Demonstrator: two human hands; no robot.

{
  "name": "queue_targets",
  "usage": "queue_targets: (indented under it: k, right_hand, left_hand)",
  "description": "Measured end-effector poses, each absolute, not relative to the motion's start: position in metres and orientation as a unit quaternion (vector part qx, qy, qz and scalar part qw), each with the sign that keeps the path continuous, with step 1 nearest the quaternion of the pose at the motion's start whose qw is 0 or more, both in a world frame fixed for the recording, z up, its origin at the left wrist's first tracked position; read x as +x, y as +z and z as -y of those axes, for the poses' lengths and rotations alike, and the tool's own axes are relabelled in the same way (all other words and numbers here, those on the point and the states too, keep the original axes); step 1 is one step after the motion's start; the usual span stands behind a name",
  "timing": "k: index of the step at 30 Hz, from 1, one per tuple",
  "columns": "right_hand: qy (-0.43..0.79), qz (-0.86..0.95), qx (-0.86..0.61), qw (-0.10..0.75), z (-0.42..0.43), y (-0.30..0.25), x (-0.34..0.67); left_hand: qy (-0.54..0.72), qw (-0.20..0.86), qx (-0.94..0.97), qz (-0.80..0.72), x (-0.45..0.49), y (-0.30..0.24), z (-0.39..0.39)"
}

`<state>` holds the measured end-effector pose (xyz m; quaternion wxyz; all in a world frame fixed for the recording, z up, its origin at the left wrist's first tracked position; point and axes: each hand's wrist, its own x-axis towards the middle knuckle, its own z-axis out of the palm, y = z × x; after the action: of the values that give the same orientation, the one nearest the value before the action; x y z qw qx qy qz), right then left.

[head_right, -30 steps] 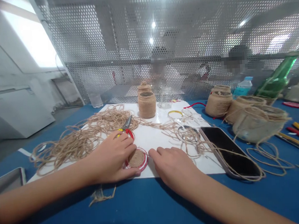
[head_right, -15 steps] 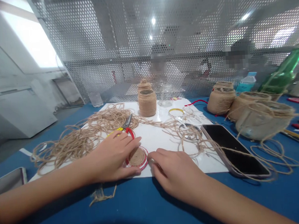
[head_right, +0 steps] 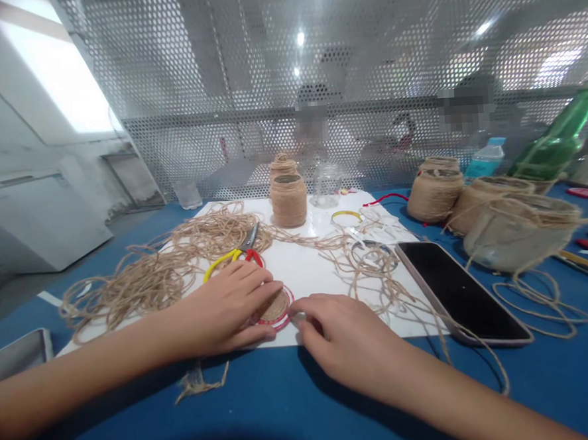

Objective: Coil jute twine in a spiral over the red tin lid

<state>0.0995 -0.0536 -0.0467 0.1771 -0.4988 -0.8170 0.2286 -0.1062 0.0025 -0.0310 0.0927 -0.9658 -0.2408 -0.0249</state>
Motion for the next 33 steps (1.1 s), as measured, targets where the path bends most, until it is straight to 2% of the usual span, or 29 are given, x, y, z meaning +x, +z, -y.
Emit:
queue_targets:
  k: [9, 20, 33]
  right_hand:
    - [0.238, 0.818, -0.491, 0.18, 0.055, -0.047, 0.1]
    - [0.314, 0.808, -0.47, 0.164, 0.057, -0.044, 0.096]
    - [0.23, 0.85, -0.455, 0.128, 0.065, -0.04, 0.094]
  left_hand:
    - [-0.026, 0.026, -0.979, 0.202, -0.106, -0.032, -0.003]
    - [-0.039, -0.05, -0.981, 0.182, -0.108, -0.037, -0.011]
    - [-0.041, 0.009, -0.985, 0.165, -0.11, -0.03, -0.004]
